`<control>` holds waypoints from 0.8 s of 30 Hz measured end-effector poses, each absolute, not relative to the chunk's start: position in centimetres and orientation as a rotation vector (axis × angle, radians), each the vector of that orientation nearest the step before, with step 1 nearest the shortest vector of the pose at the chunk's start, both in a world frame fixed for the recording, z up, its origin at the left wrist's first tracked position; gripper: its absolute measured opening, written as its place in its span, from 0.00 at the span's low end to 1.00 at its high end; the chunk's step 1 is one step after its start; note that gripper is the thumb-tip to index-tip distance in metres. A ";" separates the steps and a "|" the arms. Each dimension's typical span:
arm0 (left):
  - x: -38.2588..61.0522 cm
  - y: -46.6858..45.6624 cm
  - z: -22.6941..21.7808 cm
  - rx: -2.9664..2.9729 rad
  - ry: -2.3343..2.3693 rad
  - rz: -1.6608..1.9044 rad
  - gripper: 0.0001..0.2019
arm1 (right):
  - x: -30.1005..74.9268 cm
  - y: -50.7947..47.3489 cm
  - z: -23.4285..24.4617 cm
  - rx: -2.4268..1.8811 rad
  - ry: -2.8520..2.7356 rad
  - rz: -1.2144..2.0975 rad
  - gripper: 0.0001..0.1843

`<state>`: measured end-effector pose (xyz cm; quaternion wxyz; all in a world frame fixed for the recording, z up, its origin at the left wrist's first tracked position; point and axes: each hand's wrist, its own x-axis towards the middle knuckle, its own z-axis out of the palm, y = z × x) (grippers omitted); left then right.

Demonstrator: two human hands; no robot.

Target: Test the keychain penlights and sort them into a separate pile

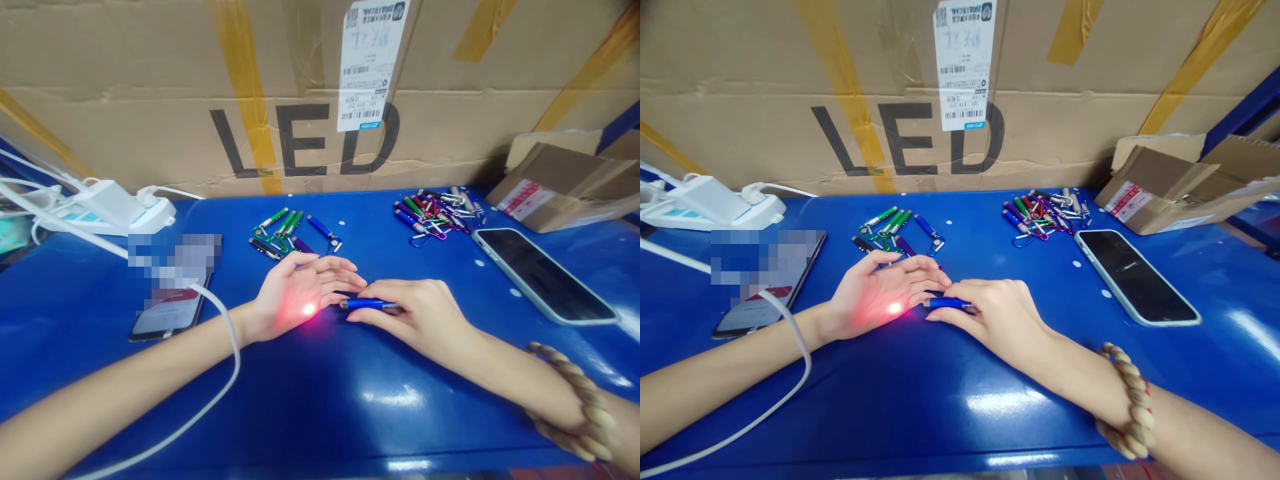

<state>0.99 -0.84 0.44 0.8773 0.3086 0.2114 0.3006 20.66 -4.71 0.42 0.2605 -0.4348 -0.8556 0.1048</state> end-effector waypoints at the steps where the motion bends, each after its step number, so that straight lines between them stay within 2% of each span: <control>1: 1.0 -0.8 0.4 0.642 0.443 0.629 0.18 | 20.7 -4.7 0.4 -1.182 -2.312 0.295 0.12; 9: 1.1 -0.9 0.5 0.641 0.435 0.636 0.18 | 20.6 -4.6 0.3 -1.247 -2.300 0.354 0.14; 24: 1.1 -0.7 0.5 0.613 0.455 0.633 0.19 | 20.6 -4.6 0.4 -1.226 -2.295 0.329 0.12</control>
